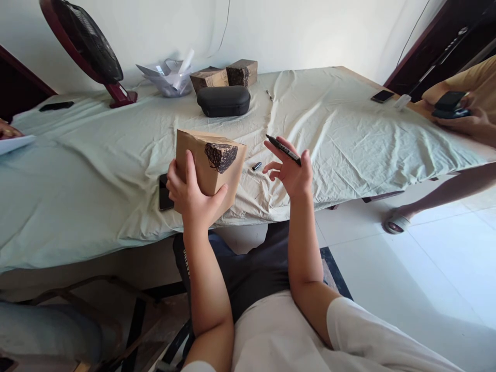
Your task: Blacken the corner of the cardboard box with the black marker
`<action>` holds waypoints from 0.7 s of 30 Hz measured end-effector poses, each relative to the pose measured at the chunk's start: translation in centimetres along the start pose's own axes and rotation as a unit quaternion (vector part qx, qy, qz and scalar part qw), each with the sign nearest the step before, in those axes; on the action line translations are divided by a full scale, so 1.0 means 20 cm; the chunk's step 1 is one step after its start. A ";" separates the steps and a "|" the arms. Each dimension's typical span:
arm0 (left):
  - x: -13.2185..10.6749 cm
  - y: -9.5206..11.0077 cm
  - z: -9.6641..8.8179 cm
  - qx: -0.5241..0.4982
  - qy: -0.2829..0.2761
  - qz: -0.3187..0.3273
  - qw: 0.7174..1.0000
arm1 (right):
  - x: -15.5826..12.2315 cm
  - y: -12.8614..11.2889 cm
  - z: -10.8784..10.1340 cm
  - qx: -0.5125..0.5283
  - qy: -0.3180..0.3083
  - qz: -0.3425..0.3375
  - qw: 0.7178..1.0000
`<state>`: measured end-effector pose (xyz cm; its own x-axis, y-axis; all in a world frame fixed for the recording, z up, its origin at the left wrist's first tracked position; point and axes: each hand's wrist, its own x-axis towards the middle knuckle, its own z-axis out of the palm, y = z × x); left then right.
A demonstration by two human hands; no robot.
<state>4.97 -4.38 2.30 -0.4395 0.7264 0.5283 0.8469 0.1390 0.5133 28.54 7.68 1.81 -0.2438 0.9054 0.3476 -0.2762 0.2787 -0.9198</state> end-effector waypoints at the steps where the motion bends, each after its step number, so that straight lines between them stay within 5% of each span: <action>1: 0.00 0.00 0.00 -0.001 0.000 -0.003 1.000 | 0.00 0.00 -0.02 0.027 -0.007 0.020 0.999; 5: 0.00 -0.02 0.01 -0.006 0.003 -0.007 1.000 | 0.00 0.03 -0.08 0.122 -0.028 0.090 0.988; 9: 0.01 -0.03 0.01 -0.007 0.000 -0.006 1.000 | 0.01 0.08 -0.10 0.089 -0.036 0.140 0.985; 13: 0.01 -0.03 0.01 -0.006 0.000 -0.004 1.000 | 0.03 0.15 -0.07 -0.042 -0.012 0.207 0.977; 16: 0.01 -0.03 0.01 -0.005 -0.003 -0.004 1.000 | 0.04 0.20 -0.01 -0.163 -0.052 0.254 0.952; 21: 0.01 -0.03 0.01 0.001 -0.005 -0.007 1.000 | 0.06 0.33 0.09 -0.336 -0.071 0.245 0.907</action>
<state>4.42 -4.17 1.94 -0.4481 0.7307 0.5151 0.8413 0.1498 0.5194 24.76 10.03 -3.62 -0.3152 0.9359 -0.1572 0.5146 0.0294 -0.8569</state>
